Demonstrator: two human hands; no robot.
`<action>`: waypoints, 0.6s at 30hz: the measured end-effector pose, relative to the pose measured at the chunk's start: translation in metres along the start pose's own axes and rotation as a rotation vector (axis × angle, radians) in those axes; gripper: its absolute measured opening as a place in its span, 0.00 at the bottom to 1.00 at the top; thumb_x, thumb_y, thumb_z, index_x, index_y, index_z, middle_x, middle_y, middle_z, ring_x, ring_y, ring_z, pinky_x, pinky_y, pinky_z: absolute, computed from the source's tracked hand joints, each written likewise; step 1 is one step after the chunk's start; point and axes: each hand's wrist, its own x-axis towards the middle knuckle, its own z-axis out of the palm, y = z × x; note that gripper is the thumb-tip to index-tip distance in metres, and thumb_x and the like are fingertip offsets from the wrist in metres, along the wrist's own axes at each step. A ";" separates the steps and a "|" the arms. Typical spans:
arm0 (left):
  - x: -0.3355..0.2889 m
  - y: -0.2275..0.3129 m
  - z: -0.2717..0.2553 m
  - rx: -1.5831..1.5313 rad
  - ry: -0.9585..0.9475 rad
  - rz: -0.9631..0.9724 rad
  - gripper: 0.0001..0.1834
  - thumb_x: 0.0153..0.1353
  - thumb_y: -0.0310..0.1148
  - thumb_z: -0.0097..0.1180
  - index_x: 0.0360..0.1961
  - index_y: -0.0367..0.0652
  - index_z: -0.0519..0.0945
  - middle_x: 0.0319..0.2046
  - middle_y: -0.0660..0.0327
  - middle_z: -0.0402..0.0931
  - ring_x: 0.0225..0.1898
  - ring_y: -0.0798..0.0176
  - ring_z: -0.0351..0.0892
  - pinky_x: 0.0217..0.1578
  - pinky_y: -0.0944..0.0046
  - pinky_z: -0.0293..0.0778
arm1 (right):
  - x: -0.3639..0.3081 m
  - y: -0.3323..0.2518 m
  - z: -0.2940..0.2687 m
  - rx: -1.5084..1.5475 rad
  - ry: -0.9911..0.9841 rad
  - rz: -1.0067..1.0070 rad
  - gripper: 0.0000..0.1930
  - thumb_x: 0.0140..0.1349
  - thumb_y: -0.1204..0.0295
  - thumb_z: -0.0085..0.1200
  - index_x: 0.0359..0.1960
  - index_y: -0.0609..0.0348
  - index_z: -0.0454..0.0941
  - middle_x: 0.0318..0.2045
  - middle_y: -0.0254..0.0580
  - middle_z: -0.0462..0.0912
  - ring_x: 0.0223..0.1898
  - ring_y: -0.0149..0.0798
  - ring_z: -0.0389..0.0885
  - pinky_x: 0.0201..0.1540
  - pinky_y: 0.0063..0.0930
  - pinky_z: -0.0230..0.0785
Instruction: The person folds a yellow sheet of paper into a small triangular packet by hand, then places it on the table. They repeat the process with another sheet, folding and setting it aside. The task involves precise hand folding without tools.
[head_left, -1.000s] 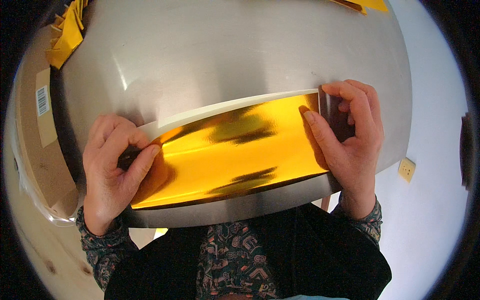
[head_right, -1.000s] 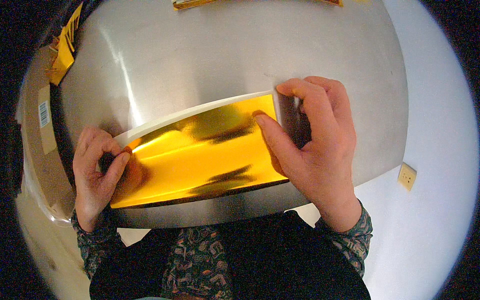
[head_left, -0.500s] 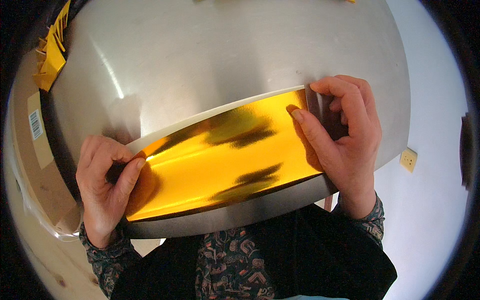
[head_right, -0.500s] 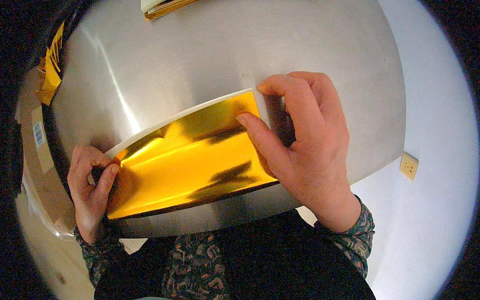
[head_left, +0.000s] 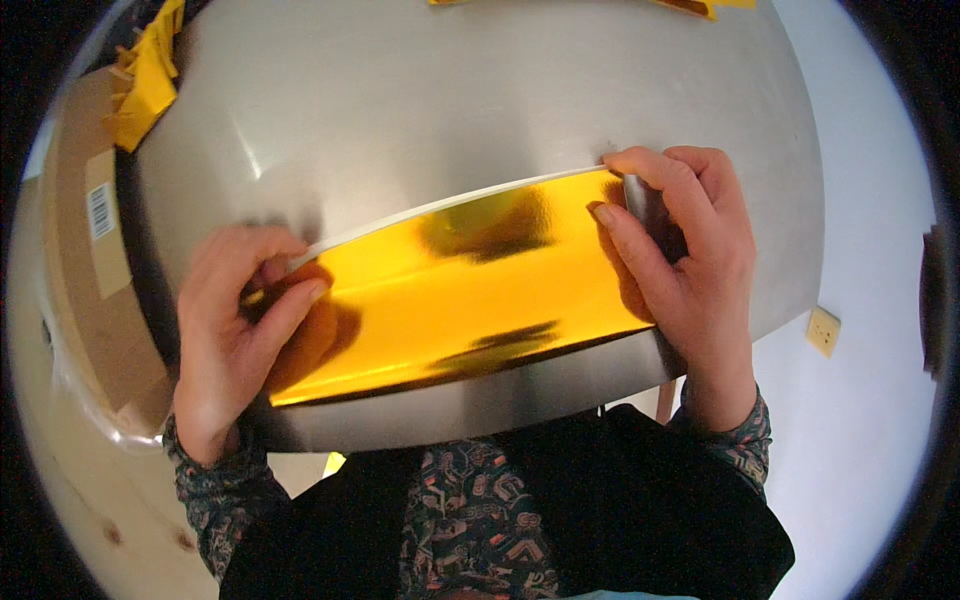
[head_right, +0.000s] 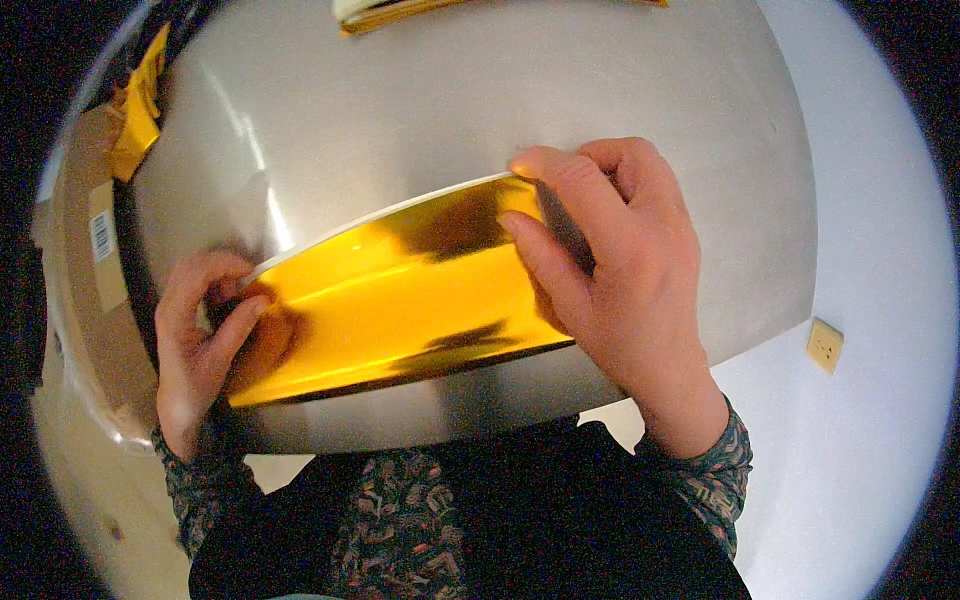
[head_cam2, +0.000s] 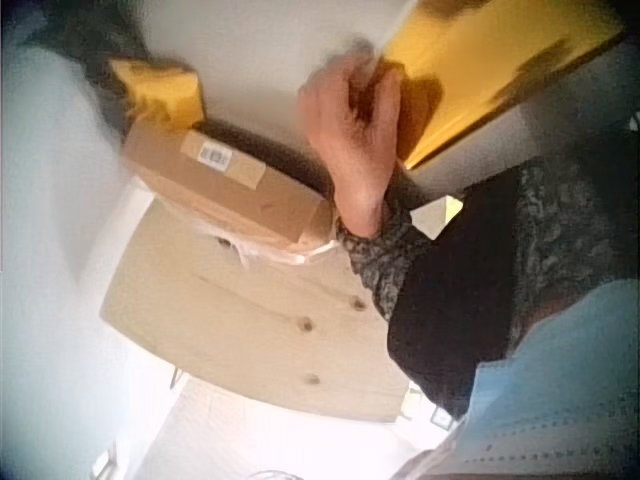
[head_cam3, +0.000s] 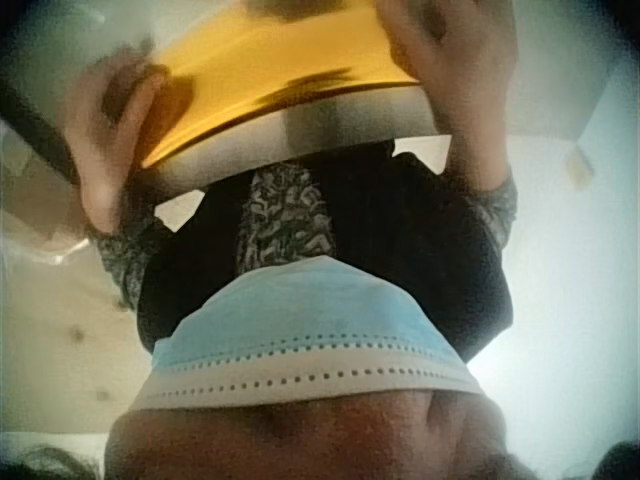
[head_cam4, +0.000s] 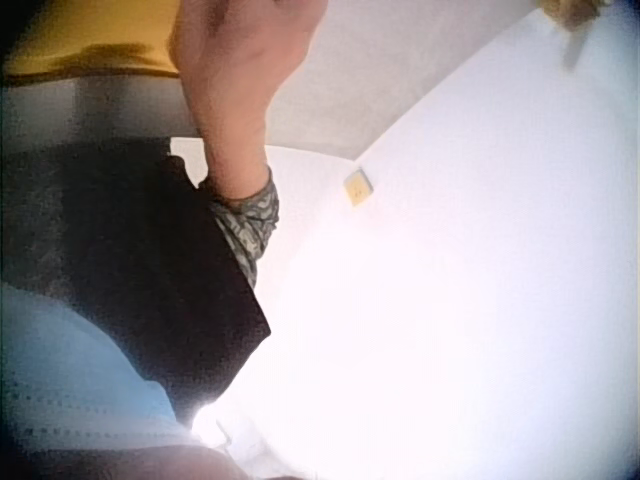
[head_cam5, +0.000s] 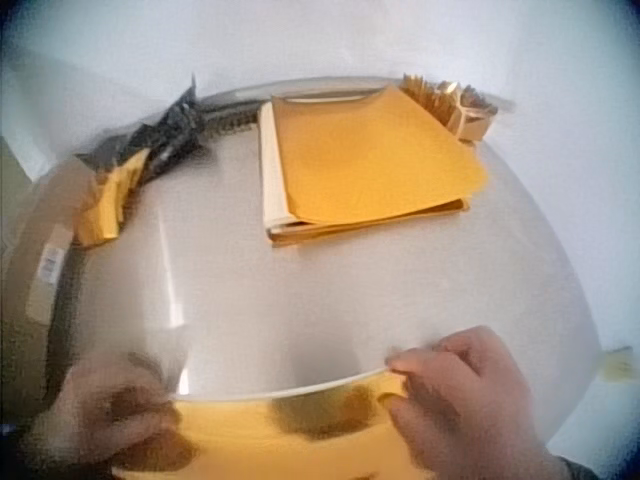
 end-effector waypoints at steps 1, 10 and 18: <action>0.001 0.001 -0.001 -0.004 -0.021 -0.004 0.13 0.55 0.24 0.69 0.41 0.41 0.80 0.30 0.59 0.72 0.33 0.59 0.73 0.35 0.63 0.70 | 0.001 0.001 0.001 0.011 0.001 -0.013 0.15 0.55 0.71 0.68 0.44 0.52 0.83 0.38 0.46 0.78 0.40 0.48 0.79 0.41 0.36 0.74; 0.053 0.049 0.007 0.170 -0.126 0.353 0.15 0.62 0.34 0.63 0.48 0.41 0.80 0.44 0.52 0.79 0.50 0.45 0.77 0.53 0.54 0.74 | 0.003 0.025 0.000 0.116 -0.080 -0.064 0.11 0.56 0.69 0.65 0.40 0.52 0.80 0.39 0.44 0.78 0.46 0.50 0.77 0.49 0.39 0.72; 0.061 0.068 0.060 0.120 -0.187 0.340 0.15 0.67 0.37 0.60 0.49 0.40 0.81 0.47 0.52 0.78 0.54 0.48 0.75 0.58 0.54 0.73 | -0.001 0.042 0.011 0.212 -0.022 -0.207 0.07 0.57 0.74 0.62 0.37 0.53 0.78 0.41 0.43 0.80 0.48 0.48 0.77 0.51 0.39 0.71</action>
